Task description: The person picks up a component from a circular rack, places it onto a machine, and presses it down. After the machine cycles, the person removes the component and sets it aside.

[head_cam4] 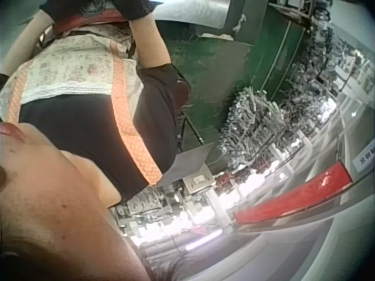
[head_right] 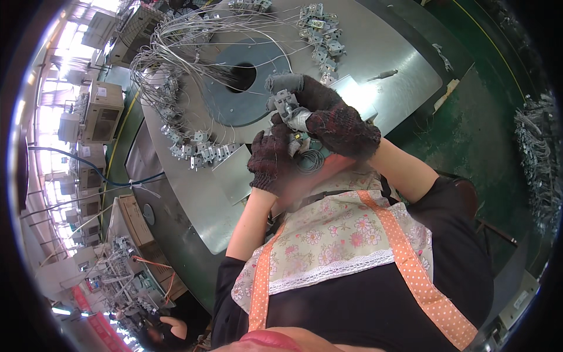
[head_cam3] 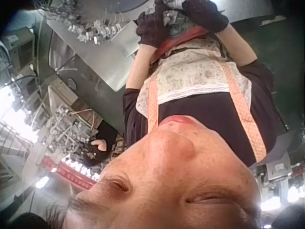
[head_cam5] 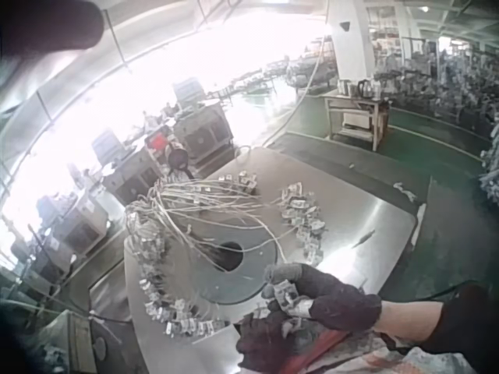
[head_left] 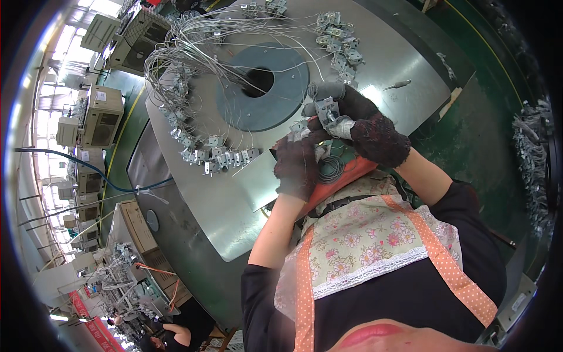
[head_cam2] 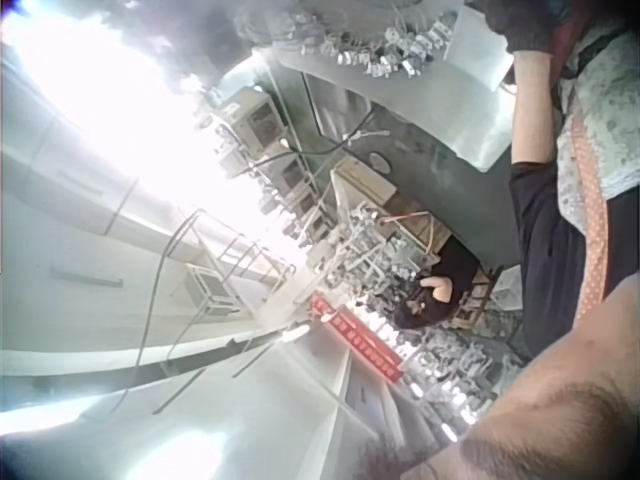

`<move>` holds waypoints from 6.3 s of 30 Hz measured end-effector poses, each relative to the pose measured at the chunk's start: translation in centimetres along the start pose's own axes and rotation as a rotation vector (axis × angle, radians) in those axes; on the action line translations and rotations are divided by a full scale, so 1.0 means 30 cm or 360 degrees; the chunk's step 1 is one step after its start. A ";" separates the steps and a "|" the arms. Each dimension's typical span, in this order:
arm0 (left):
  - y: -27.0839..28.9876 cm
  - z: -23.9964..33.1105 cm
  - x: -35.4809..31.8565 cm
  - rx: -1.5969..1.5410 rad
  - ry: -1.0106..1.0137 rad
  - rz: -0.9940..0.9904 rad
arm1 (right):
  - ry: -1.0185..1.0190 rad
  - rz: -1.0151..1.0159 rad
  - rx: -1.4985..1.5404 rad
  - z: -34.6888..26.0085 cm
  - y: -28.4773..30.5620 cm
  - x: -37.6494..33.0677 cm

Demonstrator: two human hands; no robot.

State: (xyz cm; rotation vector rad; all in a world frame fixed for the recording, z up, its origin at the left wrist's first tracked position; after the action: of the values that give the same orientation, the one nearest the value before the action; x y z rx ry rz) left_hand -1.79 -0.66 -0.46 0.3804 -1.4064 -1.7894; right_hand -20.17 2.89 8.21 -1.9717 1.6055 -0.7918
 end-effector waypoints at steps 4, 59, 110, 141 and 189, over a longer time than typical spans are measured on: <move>-0.001 0.000 0.001 -0.0054 0.0007 0.0009 | 0.0021 0.0024 -0.0007 0.008 0.006 0.001; 0.047 -0.276 0.360 0.0435 0.0423 -0.1043 | -0.0012 0.0114 -0.0992 0.030 0.139 0.038; 0.006 0.005 0.004 0.0296 0.0123 -0.0166 | -0.0372 -0.0298 -0.3270 -0.136 0.404 0.193; -0.003 -0.006 0.000 0.0311 0.0119 -0.0104 | 0.0136 0.0173 -0.1353 -0.456 0.460 -0.071; 0.046 0.030 -0.022 0.0241 0.0033 0.0317 | -0.0287 0.0195 -0.0725 -0.093 0.096 -0.086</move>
State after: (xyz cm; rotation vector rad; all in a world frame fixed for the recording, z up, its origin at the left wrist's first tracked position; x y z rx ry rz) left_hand -1.39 0.36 0.94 0.3243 -1.5147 -1.5203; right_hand -24.51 4.83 7.91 -2.1417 1.8946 -0.2006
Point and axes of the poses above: each hand's wrist, its own x-axis towards the middle knuckle, its own y-axis out of the back of the hand, z = x × y, the point moved 2 cm from there along x, towards the middle knuckle, and after that the axes turned 2 degrees about y, right-handed, at the moved point
